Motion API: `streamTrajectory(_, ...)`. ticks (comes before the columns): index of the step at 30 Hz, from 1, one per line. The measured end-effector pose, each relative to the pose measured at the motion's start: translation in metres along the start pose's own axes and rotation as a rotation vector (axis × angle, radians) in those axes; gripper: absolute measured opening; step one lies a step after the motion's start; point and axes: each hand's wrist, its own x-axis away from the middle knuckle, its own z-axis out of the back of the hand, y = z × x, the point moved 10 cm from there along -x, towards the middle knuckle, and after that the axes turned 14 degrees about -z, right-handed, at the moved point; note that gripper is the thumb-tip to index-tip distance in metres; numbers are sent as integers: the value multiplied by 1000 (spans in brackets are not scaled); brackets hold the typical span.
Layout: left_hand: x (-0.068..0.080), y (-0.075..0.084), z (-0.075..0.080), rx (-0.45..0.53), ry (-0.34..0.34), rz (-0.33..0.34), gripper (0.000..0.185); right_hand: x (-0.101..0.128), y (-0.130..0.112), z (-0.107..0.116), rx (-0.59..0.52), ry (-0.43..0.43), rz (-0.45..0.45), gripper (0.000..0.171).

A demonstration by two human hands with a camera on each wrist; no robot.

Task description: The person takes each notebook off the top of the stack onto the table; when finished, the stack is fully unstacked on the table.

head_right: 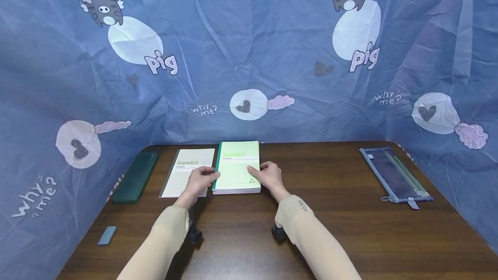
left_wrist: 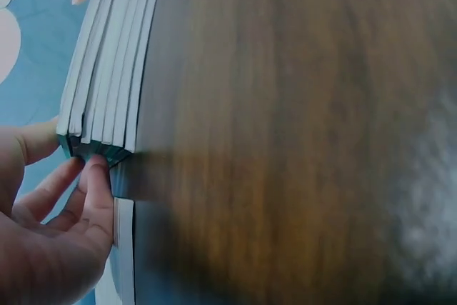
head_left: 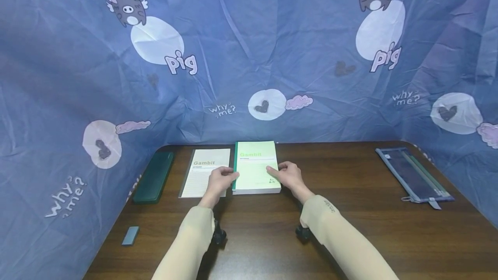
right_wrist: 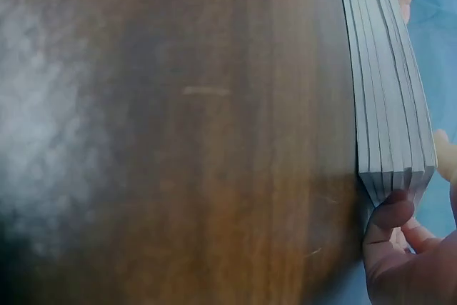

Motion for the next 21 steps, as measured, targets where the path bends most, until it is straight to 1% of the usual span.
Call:
streamTrajectory(4, 1, -2, -1, 35, 0, 19, 47, -1, -2, 1, 12, 20, 5, 63)
streamTrajectory(7, 2, -5, 1, 58, 12, 54, 47, -1, -3, 1, 24, 25, 11, 60)
streamTrajectory(10, 2, -8, 2, 73, 16, 75, 46, -2, 0, 0, 18, 21, 1, 60)
streamTrajectory(15, 1, -9, 1, 80, -13, 83, 47, -4, 9, 0, -43, 4, -50, 58)
streamTrajectory(21, 1, -11, 0, 82, -28, 98, 44, -6, 12, 4, -82, -22, -66, 51)
